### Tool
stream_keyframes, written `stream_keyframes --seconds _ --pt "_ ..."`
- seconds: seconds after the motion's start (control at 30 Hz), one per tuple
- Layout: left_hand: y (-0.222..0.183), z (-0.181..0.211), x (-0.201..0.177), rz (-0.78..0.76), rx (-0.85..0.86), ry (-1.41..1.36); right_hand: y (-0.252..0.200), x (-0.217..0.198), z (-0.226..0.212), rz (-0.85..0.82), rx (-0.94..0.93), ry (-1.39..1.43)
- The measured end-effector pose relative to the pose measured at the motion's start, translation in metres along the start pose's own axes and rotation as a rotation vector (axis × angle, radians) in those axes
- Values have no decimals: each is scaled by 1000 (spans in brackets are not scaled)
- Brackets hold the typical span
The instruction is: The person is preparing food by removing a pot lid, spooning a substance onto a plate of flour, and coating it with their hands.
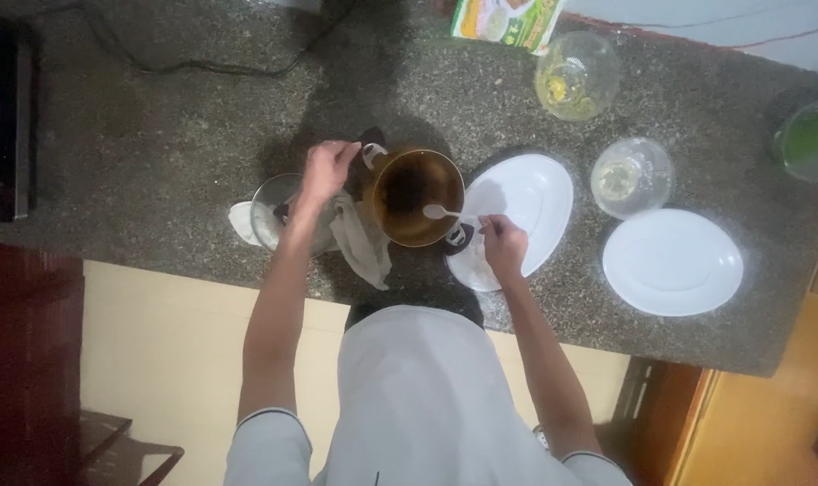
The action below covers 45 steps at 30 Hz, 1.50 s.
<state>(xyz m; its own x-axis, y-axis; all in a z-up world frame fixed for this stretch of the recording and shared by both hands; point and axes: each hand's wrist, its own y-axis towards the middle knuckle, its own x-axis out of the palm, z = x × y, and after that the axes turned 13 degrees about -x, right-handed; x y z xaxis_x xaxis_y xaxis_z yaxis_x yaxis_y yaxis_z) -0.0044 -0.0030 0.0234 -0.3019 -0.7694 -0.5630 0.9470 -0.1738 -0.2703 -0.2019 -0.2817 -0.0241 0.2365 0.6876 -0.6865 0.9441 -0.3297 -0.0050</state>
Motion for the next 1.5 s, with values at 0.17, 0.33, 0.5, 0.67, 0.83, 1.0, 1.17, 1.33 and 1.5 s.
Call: stream_keyframes --seconds 0.17,0.33,0.5,0.67,0.83,1.0,1.17,1.33,1.5 --pt "6 -10 5 -1 -19 20 10 15 -3 -133 78 -89" --pt "5 -10 4 18 -28 3 16 21 -3 -201 196 38" --pt "-2 -8 0 20 -6 6 12 7 -22 -239 230 132" --pt "0 -17 1 43 29 12 8 4 -8 -212 214 209" --pt "0 -23 1 34 57 -5 4 -19 -8 -165 234 277" --pt "1 -34 -3 37 83 38 -8 -41 9 -76 324 322" --pt "6 -50 4 22 60 -19 -26 -67 33 -40 340 266" --pt "8 -66 9 50 64 -21 -53 -94 27 -1 454 304" --pt "4 -55 7 70 67 -41 -73 -114 40 -6 585 230"
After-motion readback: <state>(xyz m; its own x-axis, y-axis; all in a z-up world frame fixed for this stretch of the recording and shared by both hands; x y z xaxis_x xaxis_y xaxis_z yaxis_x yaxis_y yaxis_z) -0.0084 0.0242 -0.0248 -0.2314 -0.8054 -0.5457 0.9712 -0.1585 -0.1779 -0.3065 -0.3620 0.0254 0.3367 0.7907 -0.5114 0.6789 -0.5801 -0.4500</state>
